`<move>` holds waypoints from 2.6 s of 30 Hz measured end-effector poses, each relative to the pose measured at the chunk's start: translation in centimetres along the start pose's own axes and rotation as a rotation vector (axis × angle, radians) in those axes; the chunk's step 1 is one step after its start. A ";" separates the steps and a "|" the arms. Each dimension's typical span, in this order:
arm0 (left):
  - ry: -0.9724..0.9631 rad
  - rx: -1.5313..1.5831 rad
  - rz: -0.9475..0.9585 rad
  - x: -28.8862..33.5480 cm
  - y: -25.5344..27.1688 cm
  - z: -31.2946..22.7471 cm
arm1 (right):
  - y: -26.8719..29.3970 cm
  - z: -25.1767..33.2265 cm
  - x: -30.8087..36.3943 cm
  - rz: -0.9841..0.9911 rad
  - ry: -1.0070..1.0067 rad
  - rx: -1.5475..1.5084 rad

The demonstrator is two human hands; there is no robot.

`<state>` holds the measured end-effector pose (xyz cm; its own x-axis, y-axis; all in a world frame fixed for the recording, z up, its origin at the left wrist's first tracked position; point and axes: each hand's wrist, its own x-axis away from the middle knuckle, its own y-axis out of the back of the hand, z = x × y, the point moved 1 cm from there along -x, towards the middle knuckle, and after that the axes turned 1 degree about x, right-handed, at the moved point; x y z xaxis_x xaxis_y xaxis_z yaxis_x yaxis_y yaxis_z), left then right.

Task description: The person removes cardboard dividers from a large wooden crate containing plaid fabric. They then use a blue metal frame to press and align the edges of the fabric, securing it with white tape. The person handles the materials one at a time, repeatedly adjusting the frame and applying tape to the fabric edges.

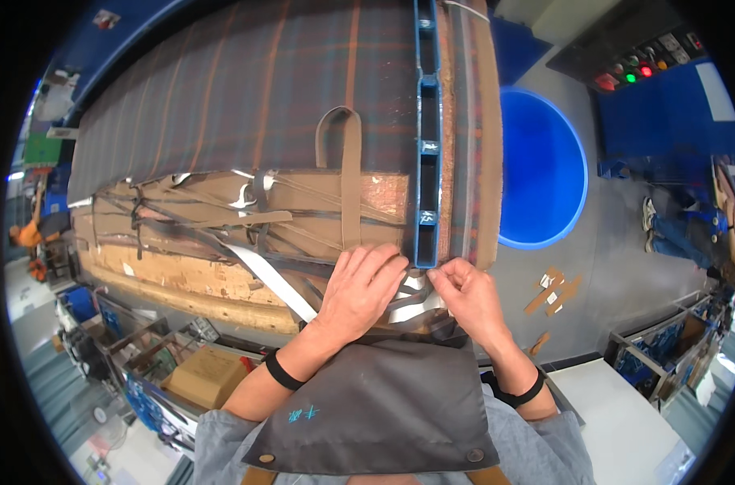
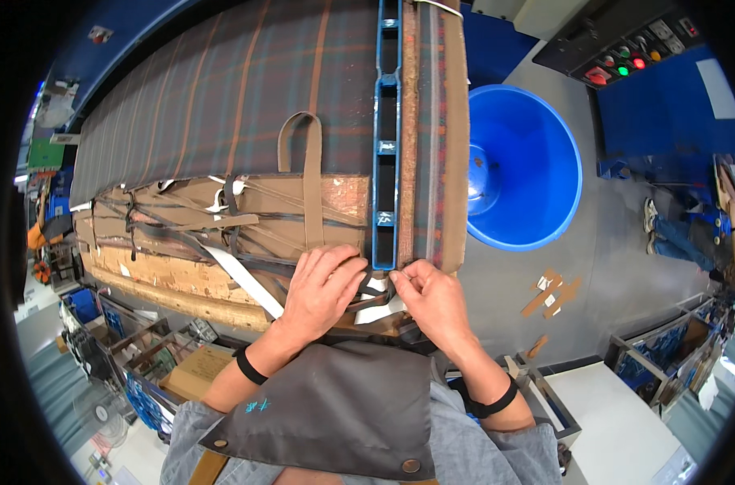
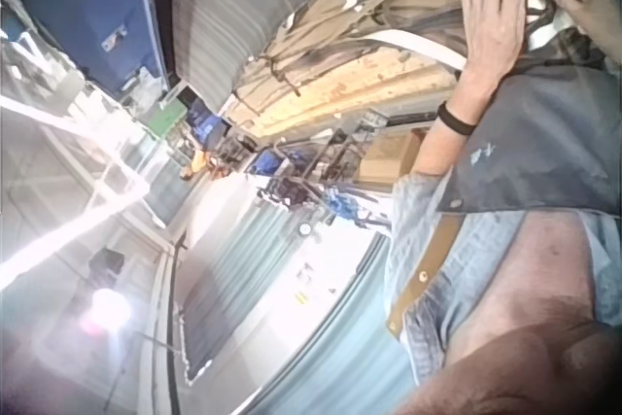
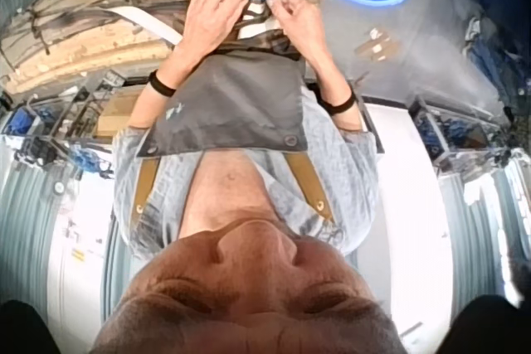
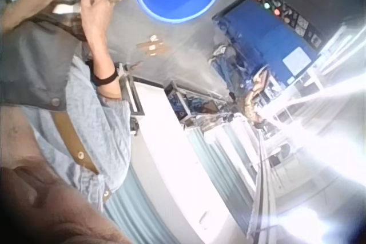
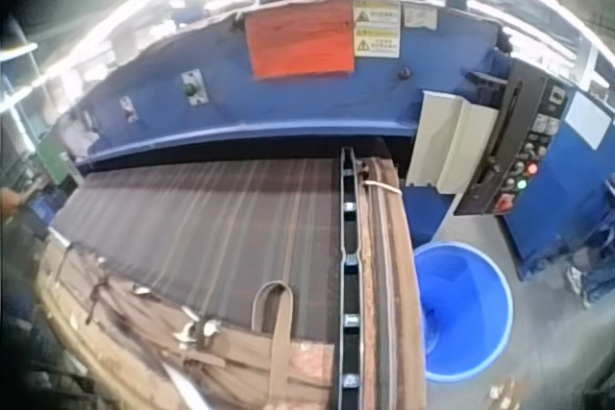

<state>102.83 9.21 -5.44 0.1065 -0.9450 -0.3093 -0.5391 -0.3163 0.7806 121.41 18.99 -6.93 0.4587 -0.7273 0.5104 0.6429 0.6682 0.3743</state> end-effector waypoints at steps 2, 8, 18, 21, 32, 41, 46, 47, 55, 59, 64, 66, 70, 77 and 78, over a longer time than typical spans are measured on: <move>-0.043 -0.037 0.003 0.6 -0.1 0.2 | 0.0 -0.1 0.1 -0.003 0.006 -0.015; -0.087 -0.120 0.018 1.7 -0.6 0.6 | 0.2 1.0 0.2 0.019 -0.027 -0.027; -0.077 -0.068 -0.001 1.9 -0.6 0.8 | 0.5 1.5 0.3 0.004 -0.002 0.108; -0.071 -0.043 -0.014 1.6 -0.7 0.9 | 0.6 1.1 0.3 0.003 0.003 0.125; -0.015 0.050 -0.099 0.2 0.0 0.6 | 2.8 3.8 1.5 -0.030 0.087 0.269; -0.008 0.144 0.057 -2.1 -0.9 0.7 | 1.6 4.5 -1.8 -0.391 0.315 0.039; 0.028 0.162 0.123 -2.1 -1.2 1.3 | -0.6 4.9 -4.0 -0.453 0.520 0.293; 0.036 0.167 0.144 -2.1 -1.1 1.3 | -0.8 5.1 -4.2 -0.470 0.582 0.326; 0.059 0.238 0.187 -2.2 -1.0 1.9 | -1.1 5.2 -4.9 -0.446 0.631 0.381; 0.060 0.247 0.197 -2.2 -0.9 2.1 | -1.1 4.6 -5.0 -0.422 0.637 0.429; 0.036 0.198 0.177 -2.1 -1.1 2.2 | -1.2 4.1 -4.8 -0.399 0.609 0.434; 0.040 0.189 0.161 -2.2 -1.0 2.3 | -1.1 4.2 -4.9 -0.392 0.607 0.456; 0.044 0.145 0.189 -2.5 -0.8 2.0 | -1.0 3.5 -4.6 -0.307 0.313 0.326; 0.056 0.163 0.246 -2.6 -0.9 2.3 | -0.7 5.0 -4.7 -0.386 0.590 0.333; 0.039 0.152 0.236 -2.5 -1.1 2.2 | -0.6 5.0 -4.9 -0.402 0.624 0.340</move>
<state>101.32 12.07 -6.71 -0.0065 -0.9944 -0.1055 -0.6717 -0.0738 0.7371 115.73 22.93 -5.75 0.5545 -0.8078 -0.2001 0.6558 0.2760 0.7027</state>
